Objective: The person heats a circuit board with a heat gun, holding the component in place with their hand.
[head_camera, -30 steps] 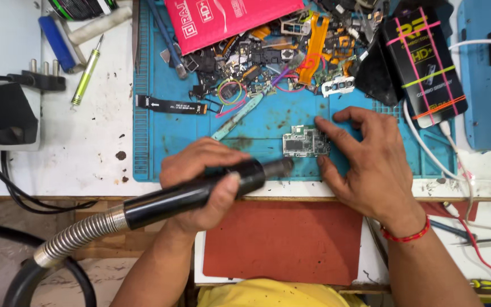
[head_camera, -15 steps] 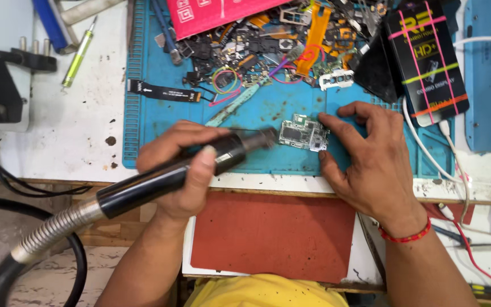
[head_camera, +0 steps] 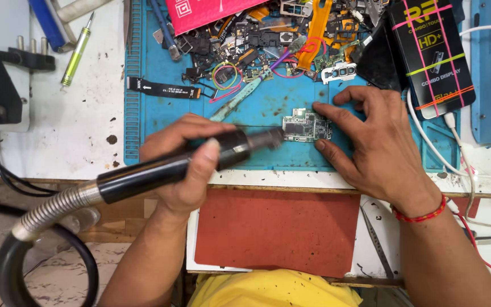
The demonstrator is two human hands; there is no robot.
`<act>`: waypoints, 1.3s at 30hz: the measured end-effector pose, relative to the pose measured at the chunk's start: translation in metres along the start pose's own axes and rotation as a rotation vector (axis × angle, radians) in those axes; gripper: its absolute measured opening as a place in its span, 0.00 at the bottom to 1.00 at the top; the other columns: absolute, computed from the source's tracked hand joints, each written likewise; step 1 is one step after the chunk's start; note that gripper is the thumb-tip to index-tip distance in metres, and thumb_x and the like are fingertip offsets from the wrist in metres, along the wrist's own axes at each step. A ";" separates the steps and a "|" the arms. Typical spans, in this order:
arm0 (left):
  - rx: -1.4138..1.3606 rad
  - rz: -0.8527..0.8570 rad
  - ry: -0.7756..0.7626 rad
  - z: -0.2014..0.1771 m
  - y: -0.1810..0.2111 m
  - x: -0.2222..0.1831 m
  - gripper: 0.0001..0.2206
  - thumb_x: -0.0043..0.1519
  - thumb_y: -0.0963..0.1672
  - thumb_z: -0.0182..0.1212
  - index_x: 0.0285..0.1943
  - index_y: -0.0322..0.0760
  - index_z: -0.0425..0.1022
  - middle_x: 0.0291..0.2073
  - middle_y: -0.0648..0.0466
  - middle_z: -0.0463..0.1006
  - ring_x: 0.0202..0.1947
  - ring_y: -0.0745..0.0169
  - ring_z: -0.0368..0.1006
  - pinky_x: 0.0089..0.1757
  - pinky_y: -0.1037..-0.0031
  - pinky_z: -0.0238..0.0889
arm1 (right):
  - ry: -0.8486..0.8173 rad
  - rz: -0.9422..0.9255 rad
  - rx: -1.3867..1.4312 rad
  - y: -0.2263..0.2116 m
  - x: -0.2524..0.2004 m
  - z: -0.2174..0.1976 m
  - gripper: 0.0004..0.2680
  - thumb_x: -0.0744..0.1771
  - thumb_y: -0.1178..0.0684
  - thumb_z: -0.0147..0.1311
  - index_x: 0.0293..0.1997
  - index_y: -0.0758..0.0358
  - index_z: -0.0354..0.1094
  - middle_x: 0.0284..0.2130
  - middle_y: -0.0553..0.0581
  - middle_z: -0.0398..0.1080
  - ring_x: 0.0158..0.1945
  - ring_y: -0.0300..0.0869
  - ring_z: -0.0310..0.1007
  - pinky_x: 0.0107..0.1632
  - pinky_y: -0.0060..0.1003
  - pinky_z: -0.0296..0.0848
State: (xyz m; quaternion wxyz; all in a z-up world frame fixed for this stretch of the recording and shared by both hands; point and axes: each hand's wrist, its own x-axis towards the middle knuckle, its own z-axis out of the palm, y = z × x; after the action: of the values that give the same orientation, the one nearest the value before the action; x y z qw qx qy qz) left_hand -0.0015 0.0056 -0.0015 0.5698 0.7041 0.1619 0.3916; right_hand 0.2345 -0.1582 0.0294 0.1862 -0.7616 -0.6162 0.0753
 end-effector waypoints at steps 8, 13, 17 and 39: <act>0.038 0.088 -0.016 0.001 0.001 0.000 0.13 0.65 0.46 0.63 0.47 0.28 0.77 0.40 0.42 0.83 0.37 0.56 0.81 0.43 0.71 0.75 | 0.045 0.007 -0.065 0.000 -0.006 0.003 0.19 0.64 0.54 0.62 0.62 0.59 0.71 0.55 0.58 0.66 0.55 0.56 0.61 0.59 0.49 0.64; 0.024 0.062 -0.045 -0.002 0.001 0.003 0.11 0.66 0.45 0.63 0.45 0.27 0.77 0.40 0.42 0.84 0.39 0.55 0.82 0.45 0.70 0.76 | 0.044 -0.035 -0.052 0.000 -0.006 0.003 0.19 0.62 0.59 0.59 0.61 0.59 0.72 0.55 0.58 0.66 0.55 0.55 0.62 0.60 0.50 0.64; 0.119 0.096 -0.044 0.002 0.001 0.002 0.11 0.65 0.44 0.64 0.46 0.28 0.77 0.39 0.43 0.84 0.38 0.55 0.82 0.44 0.72 0.75 | 0.060 -0.036 -0.053 0.000 -0.007 0.003 0.19 0.62 0.61 0.57 0.60 0.58 0.73 0.54 0.57 0.67 0.52 0.54 0.63 0.59 0.50 0.64; 0.070 0.066 -0.042 0.002 0.002 0.001 0.11 0.66 0.44 0.64 0.47 0.28 0.76 0.41 0.41 0.84 0.40 0.56 0.84 0.45 0.73 0.78 | 0.051 -0.027 -0.047 -0.003 -0.008 0.001 0.20 0.61 0.52 0.63 0.60 0.58 0.72 0.53 0.57 0.66 0.51 0.53 0.63 0.59 0.50 0.65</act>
State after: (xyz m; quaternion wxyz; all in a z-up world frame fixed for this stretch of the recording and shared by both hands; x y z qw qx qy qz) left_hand 0.0006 0.0047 0.0004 0.5349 0.7365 0.1402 0.3895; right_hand 0.2293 -0.1652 0.0286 0.1848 -0.7590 -0.6231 0.0387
